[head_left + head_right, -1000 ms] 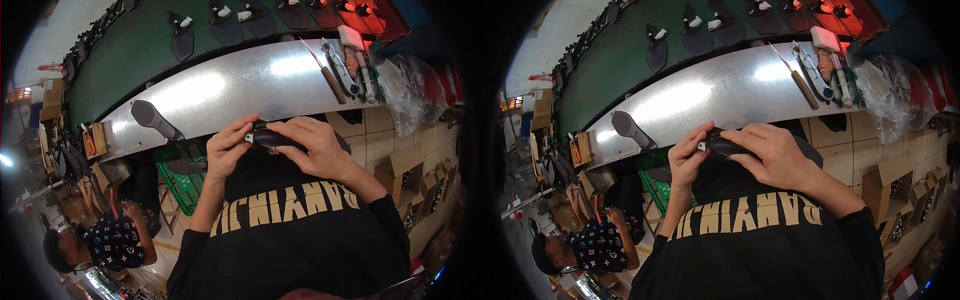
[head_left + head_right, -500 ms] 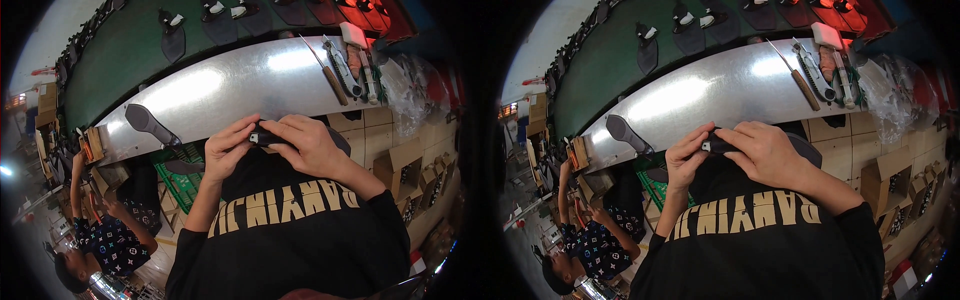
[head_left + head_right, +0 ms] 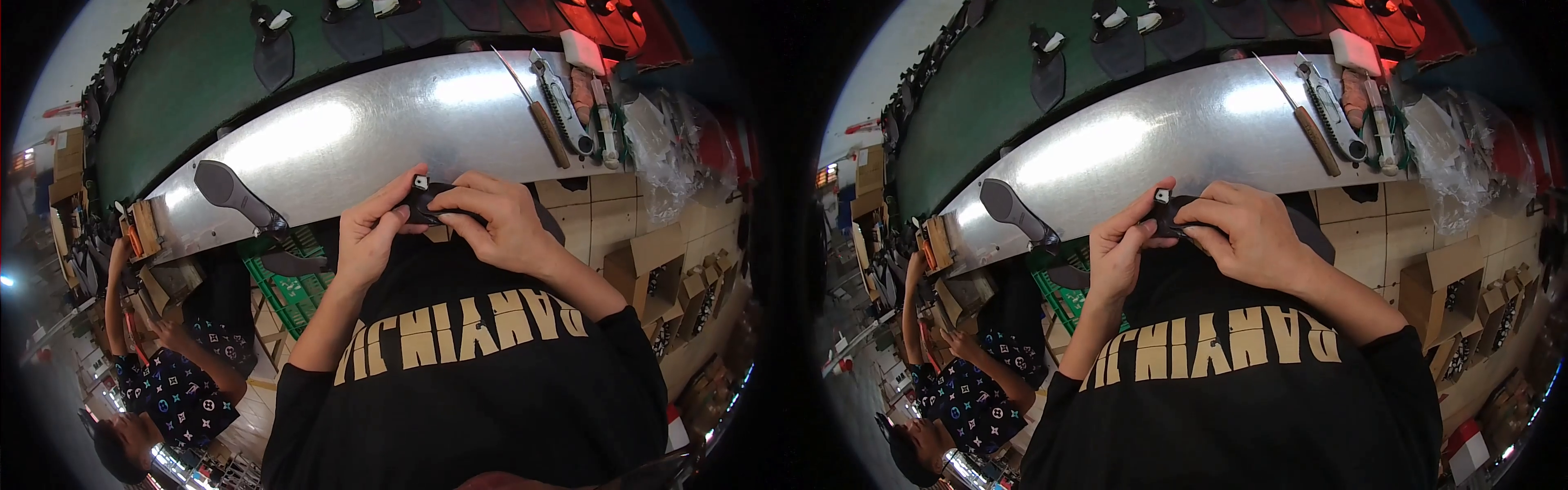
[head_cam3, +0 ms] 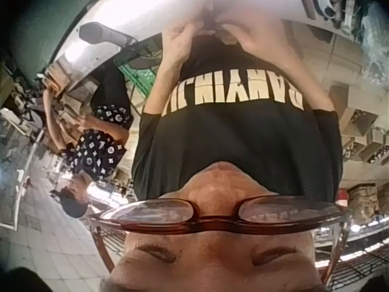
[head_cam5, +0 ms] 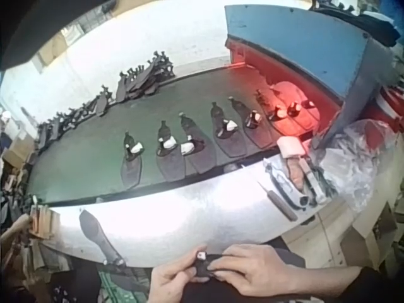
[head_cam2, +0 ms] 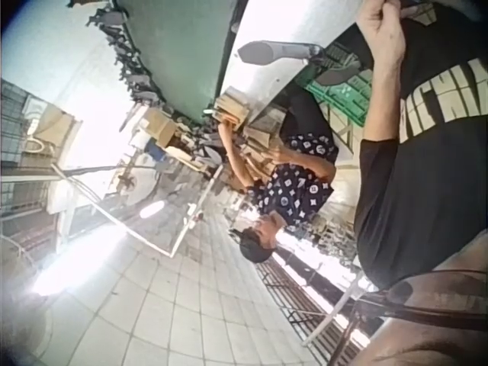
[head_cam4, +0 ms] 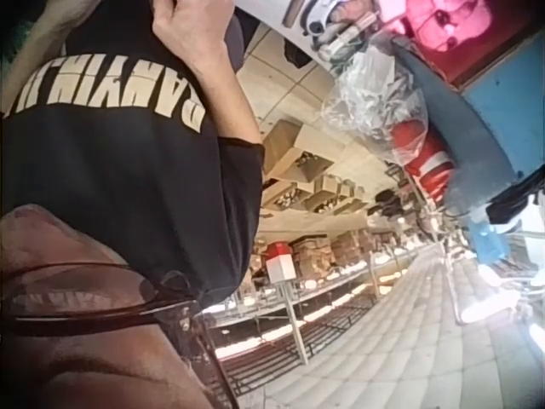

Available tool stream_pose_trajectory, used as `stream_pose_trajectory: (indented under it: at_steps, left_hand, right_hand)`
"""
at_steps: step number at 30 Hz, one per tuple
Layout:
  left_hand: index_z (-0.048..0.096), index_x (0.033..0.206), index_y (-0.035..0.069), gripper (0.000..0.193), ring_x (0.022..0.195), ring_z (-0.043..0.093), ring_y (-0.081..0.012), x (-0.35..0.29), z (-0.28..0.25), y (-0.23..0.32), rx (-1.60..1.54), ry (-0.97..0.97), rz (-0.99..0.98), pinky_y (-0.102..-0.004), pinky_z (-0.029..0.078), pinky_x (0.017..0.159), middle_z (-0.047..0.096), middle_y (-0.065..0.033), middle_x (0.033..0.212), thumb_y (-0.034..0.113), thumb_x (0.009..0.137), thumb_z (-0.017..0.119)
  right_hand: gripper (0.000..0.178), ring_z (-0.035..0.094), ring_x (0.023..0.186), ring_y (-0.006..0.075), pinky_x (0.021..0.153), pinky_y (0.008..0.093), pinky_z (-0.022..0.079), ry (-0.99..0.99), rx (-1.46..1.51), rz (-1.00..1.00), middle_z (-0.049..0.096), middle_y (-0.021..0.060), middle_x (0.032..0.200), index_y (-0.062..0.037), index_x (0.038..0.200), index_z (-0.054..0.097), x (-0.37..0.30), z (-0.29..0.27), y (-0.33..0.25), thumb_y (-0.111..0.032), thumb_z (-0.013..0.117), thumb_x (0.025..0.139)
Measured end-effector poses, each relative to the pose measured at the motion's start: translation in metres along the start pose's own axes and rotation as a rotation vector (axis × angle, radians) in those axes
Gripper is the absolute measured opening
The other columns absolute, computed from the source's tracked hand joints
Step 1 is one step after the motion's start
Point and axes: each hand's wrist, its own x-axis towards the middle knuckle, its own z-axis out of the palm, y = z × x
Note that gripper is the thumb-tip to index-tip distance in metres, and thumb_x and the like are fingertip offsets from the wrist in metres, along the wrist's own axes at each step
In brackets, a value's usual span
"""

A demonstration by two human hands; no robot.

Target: The recorder is assembling shoe components, specifically attaching and cleaning heel pieces and outsoles.

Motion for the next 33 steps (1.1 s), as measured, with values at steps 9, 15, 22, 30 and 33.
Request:
stream_pose_trajectory:
  at_steps: [9, 15, 22, 30, 33]
  left_hand:
    - [0.062, 0.12, -0.002, 0.037, 0.098, 0.064, -0.0143, 0.002, -0.006, -0.006, 0.03, 0.053, -0.025, -0.0236, 0.058, 0.073, 0.063, -0.0131, 0.123, -0.009, 0.085, 0.056]
    - [0.061, 0.122, -0.002, 0.04, 0.106, 0.061, -0.0155, 0.002, -0.001, -0.004, 0.045, 0.048, 0.019, -0.0249, 0.057, 0.077, 0.061, -0.0146, 0.126, -0.011, 0.084, 0.055]
    - [0.062, 0.12, -0.004, 0.038, 0.106, 0.061, -0.015, 0.002, -0.004, -0.004, 0.098, 0.086, 0.057, -0.0243, 0.057, 0.077, 0.061, -0.0146, 0.127, -0.011, 0.083, 0.057]
    - [0.063, 0.121, 0.0, 0.035, 0.096, 0.066, -0.0133, 0.004, -0.012, 0.012, -0.127, 0.101, -0.217, -0.026, 0.061, 0.069, 0.061, -0.0136, 0.127, -0.005, 0.086, 0.056]
    - [0.055, 0.131, 0.001, 0.039, 0.097, 0.065, -0.0133, 0.005, -0.016, 0.025, -0.287, 0.014, -0.207, -0.026, 0.061, 0.069, 0.059, -0.014, 0.129, 0.002, 0.092, 0.051]
  right_hand:
    - [0.027, 0.061, 0.079, 0.0251, 0.067, 0.0332, 0.048, -0.131, -0.088, -0.087, 0.06, 0.0076, 0.091, -0.0105, 0.1, 0.069, 0.005, -0.005, 0.001, -0.014, 0.077, 0.074]
    - [0.028, 0.06, 0.081, 0.025, 0.067, 0.0371, 0.047, -0.099, -0.03, -0.008, 0.055, 0.0054, 0.086, -0.0134, 0.095, 0.065, 0.004, 0.004, 0.005, -0.016, 0.078, 0.07]
    - [0.026, 0.06, 0.077, 0.0241, 0.065, 0.0355, 0.047, -0.035, -0.053, -0.057, 0.055, 0.005, 0.086, -0.0148, 0.093, 0.065, 0.006, 0.013, 0.007, -0.015, 0.077, 0.07]
    - [0.025, 0.062, 0.072, 0.0245, 0.061, 0.033, 0.048, 0.141, -0.206, -0.315, 0.059, 0.0083, 0.087, -0.0107, 0.09, 0.068, 0.007, 0.02, 0.008, -0.012, 0.079, 0.068]
    - [0.025, 0.062, 0.072, 0.0246, 0.06, 0.0327, 0.049, 0.126, -0.22, -0.37, 0.06, 0.009, 0.086, -0.0112, 0.092, 0.069, 0.009, 0.014, 0.006, -0.012, 0.078, 0.069]
